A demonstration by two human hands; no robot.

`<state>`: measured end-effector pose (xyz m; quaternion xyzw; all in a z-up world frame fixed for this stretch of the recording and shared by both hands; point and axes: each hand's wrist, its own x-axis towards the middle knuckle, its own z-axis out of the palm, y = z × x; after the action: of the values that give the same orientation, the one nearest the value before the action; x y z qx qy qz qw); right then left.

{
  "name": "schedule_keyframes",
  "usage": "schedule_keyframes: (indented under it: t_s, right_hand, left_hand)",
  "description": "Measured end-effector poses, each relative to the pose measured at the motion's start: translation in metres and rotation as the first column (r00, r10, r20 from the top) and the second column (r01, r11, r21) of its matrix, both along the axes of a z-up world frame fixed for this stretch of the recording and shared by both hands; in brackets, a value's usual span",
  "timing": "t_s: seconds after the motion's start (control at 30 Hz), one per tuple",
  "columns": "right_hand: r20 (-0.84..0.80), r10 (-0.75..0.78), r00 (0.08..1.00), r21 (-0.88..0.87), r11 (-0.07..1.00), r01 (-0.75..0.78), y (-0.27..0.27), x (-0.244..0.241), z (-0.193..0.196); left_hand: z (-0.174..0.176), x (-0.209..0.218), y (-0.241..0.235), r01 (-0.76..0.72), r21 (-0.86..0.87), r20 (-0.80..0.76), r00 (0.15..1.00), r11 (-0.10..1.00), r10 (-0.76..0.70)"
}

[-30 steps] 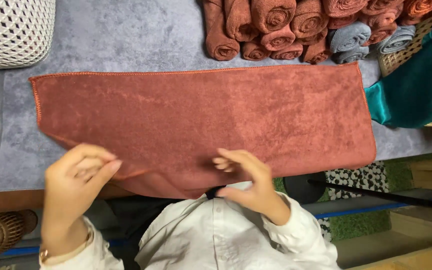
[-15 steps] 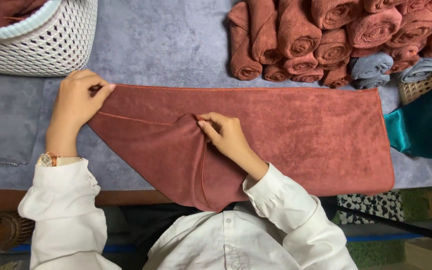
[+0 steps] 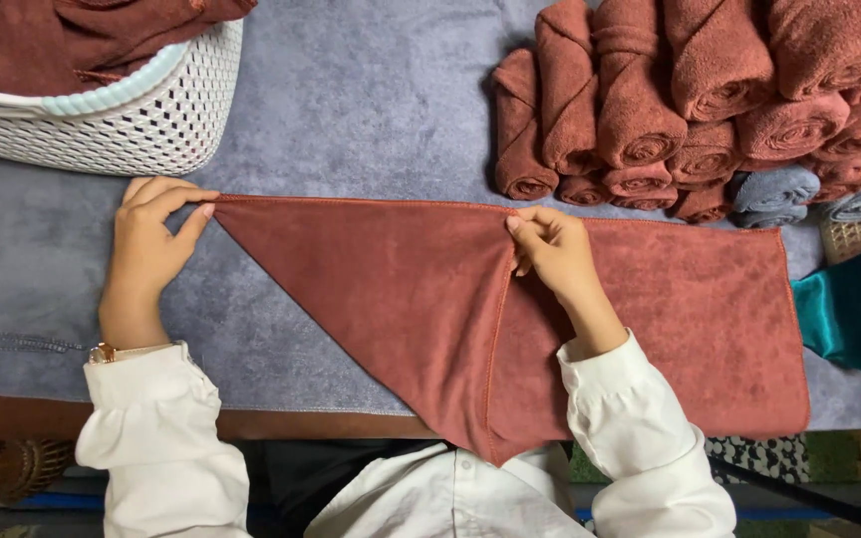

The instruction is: The person folds a reddish-brown towel on a table by first folding one corner diagonally, then folding the sides inward to form a long strip. They roll the towel tightly from one end to the other and tuck the final edge into the roll to secure it. The person repeats this folding and rolling process with a second towel.

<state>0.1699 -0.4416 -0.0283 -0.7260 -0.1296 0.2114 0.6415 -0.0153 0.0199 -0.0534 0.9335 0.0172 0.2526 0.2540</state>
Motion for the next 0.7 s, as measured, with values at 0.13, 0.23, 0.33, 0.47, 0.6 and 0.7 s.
schedule_keyframes:
  t_s: [0.13, 0.23, 0.33, 0.47, 0.6, 0.7]
  right_hand:
    - [0.108, -0.072, 0.992, -0.232, 0.968, 0.095, 0.007, 0.007, -0.018]
    - [0.15, -0.135, 0.979, -0.264, 0.949, 0.172, 0.012, 0.0, -0.013]
    - [0.215, -0.154, 0.965, -0.266, 0.941, 0.209, 0.013, -0.003, -0.011]
    - [0.381, -0.035, 0.924, -0.288, 0.945, 0.155, 0.005, -0.011, 0.004]
    - [0.703, 0.101, 0.704, -0.346, 0.914, 0.214, -0.033, -0.069, 0.041]
    - [0.402, 0.222, 0.889, -0.472, 0.881, -0.006, -0.065, -0.13, 0.052]
  left_hand:
    - [-0.009, 0.004, 0.002, -0.055, 0.018, 0.063, 0.997, 0.998, 0.054]
    - [-0.017, 0.005, 0.004, -0.088, 0.011, 0.136, 0.987, 0.996, 0.085]
    - [-0.02, 0.005, 0.007, -0.124, -0.042, 0.135, 0.982, 0.991, 0.129]
    - [-0.027, 0.004, 0.011, -0.168, -0.165, 0.07, 0.981, 0.972, 0.181]
    - [-0.028, 0.002, 0.014, -0.169, -0.181, 0.027, 0.984, 0.969, 0.177]
    - [-0.037, 0.001, 0.02, -0.187, -0.15, 0.029, 0.981, 0.971, 0.193]
